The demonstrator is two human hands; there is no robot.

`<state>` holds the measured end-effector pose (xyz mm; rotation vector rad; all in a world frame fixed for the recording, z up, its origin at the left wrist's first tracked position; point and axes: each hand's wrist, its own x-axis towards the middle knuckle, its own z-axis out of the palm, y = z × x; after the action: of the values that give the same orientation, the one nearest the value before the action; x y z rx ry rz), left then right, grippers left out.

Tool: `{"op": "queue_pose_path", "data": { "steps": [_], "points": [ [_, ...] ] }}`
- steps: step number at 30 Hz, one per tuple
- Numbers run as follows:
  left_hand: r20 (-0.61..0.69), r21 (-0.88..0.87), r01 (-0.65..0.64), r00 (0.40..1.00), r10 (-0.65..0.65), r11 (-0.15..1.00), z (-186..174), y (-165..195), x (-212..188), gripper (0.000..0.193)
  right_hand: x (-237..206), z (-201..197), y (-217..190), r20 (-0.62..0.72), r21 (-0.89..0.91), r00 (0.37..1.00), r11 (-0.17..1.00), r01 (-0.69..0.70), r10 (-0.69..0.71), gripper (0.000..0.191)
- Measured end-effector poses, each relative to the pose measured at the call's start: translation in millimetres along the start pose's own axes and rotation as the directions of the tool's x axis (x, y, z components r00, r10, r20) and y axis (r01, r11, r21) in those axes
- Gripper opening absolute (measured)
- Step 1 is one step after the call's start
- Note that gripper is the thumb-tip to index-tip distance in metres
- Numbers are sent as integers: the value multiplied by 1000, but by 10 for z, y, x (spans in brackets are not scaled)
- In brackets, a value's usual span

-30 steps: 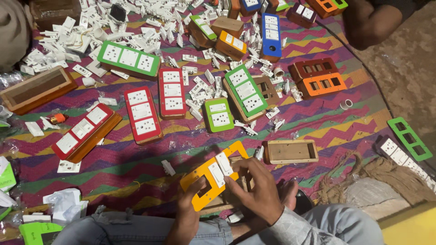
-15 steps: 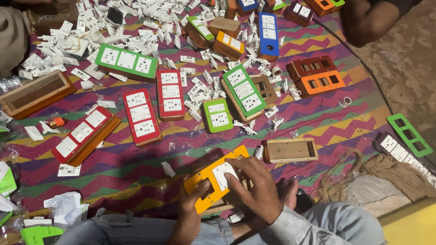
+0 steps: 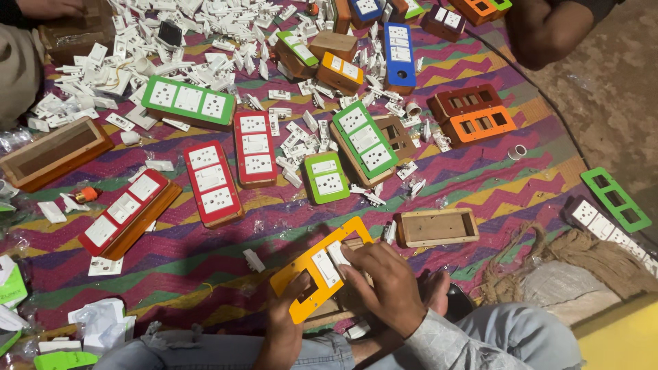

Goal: The person assembles a yellow switchboard by inserting white modular sockets into the frame and securing them with screws. They pick up sockets and screws from a small wooden tray, align the sockets in the frame, and tighten the screws by hand.

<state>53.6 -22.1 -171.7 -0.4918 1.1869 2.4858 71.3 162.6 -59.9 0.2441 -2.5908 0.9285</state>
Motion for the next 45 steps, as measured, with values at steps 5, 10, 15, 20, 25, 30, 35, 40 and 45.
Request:
{"op": "queue_pose_path", "data": {
  "steps": [5,10,15,20,25,30,35,40,45],
  "points": [
    [1,0,-34,999,34,999,-1,-9,10,35,-14,8,-26,-23,17,1000,1000,8,-7,26],
    [25,-5,-35,999,35,999,-83,-70,41,34,-11,9,-33,-27,0,1000,1000,12,-12,22],
    [71,-23,-33,997,34,999,-123,-122,72,33,-7,18,-18,-51,29,999,1000,-7,8,20],
    [45,-17,31,999,-30,999,-92,-54,30,35,4,7,-33,-44,58,999,998,-19,22,19],
    [20,-46,-9,1000,10,999,-47,-19,8,35,39,-17,-63,-41,68,999,998,-17,20,17],
    [-20,-192,19,1000,-23,981,-83,-42,66,35,-3,0,-2,-148,79,985,994,-81,92,17],
    [-50,-209,-30,999,20,978,-163,-46,89,34,-24,103,293,-89,164,887,885,-436,453,12],
    [-39,-238,-1,999,-9,971,-253,-100,99,29,-164,184,563,292,-107,938,981,-160,185,26],
    [-33,-225,-33,999,27,974,-259,-116,103,19,-281,482,696,404,-313,881,942,-120,246,15]
  ]
}}
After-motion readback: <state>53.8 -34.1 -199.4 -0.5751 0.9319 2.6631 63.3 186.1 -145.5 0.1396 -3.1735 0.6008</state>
